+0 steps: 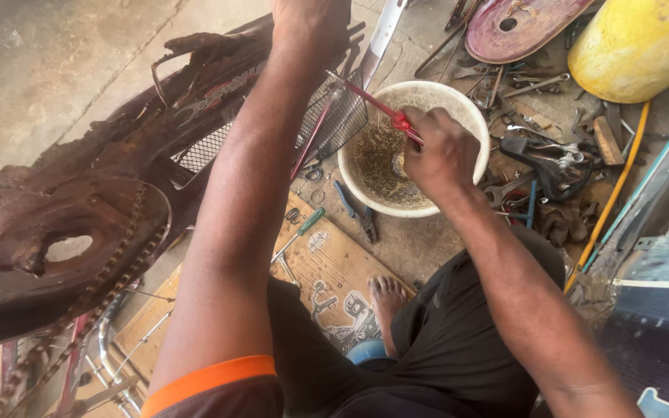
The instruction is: The person uses a wrench to loosen a bolt on the bicycle crankset and removes the chain. They then use a screwdriver to remove a bolt from the rear rack and detach the rack from the frame.
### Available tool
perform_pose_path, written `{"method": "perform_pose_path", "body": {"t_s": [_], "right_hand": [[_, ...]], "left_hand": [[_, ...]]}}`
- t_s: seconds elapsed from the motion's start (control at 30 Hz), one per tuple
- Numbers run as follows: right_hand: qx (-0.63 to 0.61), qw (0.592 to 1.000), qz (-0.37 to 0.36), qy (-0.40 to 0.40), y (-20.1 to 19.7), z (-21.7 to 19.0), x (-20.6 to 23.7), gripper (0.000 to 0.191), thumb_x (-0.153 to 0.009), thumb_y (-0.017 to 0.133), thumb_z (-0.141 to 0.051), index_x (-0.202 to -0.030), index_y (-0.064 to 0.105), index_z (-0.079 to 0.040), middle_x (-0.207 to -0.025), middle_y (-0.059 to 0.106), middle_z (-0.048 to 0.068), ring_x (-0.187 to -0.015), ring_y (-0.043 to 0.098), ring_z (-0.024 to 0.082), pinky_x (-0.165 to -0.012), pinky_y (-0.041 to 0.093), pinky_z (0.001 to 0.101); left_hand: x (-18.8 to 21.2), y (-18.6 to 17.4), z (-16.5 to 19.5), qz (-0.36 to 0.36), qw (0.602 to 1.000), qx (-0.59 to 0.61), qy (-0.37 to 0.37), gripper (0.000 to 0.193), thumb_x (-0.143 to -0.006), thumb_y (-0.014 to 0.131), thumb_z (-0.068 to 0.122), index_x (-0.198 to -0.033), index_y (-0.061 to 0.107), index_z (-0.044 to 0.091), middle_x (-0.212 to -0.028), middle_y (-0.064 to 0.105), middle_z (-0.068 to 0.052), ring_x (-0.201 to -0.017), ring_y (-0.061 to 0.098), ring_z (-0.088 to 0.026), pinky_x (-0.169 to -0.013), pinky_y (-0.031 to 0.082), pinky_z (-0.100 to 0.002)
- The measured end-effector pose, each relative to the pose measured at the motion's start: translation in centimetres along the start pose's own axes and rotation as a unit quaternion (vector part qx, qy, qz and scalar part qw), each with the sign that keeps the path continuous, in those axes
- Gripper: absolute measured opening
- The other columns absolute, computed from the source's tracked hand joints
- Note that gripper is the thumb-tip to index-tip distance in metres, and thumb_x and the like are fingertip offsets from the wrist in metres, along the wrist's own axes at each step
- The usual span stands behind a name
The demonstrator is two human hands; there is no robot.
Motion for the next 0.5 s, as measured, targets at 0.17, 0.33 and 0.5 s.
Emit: {"method": "perform_pose_path", "body": {"t_s": [0.17, 0.33, 0.5], "right_hand": [[-0.514, 0.739, -0.137, 0.414, 1.5, 2.4, 0.8, 0.018, -0.094, 0.072, -0.013, -0.102, 0.079, 0.002, -0.083, 0.073, 0.016, -0.063, 0.066, 0.022, -0.051, 0.050, 0.0349], [0.048, 0.999, -0.006, 0.021, 0.4, 0.8, 0.2, 0.036, -0.085, 0.075, -0.003, -0.121, 0.075, -0.005, -0.089, 0.072, 0.014, -0.074, 0.068, 0.024, -0.062, 0.052, 0.0395], [0.124, 0.989, -0.028, 0.079, -0.1, 0.8, -0.2, 0.035, -0.077, 0.076, -0.003, -0.112, 0.077, -0.008, -0.090, 0.071, 0.014, -0.080, 0.068, 0.028, -0.069, 0.054, 0.0432]], "left_hand": [[0.3, -0.5, -0.1, -0.010, 1.000, 0.000, -0.002, 0.018, -0.081, 0.078, 0.025, -0.092, 0.076, 0.010, -0.072, 0.072, -0.005, -0.060, 0.066, -0.017, -0.049, 0.050, -0.036], [0.1, -0.8, -0.1, -0.036, 0.999, 0.002, -0.001, 0.020, -0.082, 0.079, 0.026, -0.093, 0.076, 0.010, -0.074, 0.072, -0.005, -0.061, 0.065, -0.017, -0.050, 0.050, -0.036], [0.3, -1.4, 0.0, -0.047, 0.999, -0.006, 0.001, 0.021, -0.083, 0.079, 0.028, -0.094, 0.076, 0.010, -0.075, 0.072, -0.005, -0.061, 0.065, -0.017, -0.051, 0.050, -0.036]]}}
Point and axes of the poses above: each hand's wrist, its own x-axis away from the middle knuckle, its own y-axis out of the palm, z = x × y, the point moved 2 cm from there along -x, towards the middle knuckle
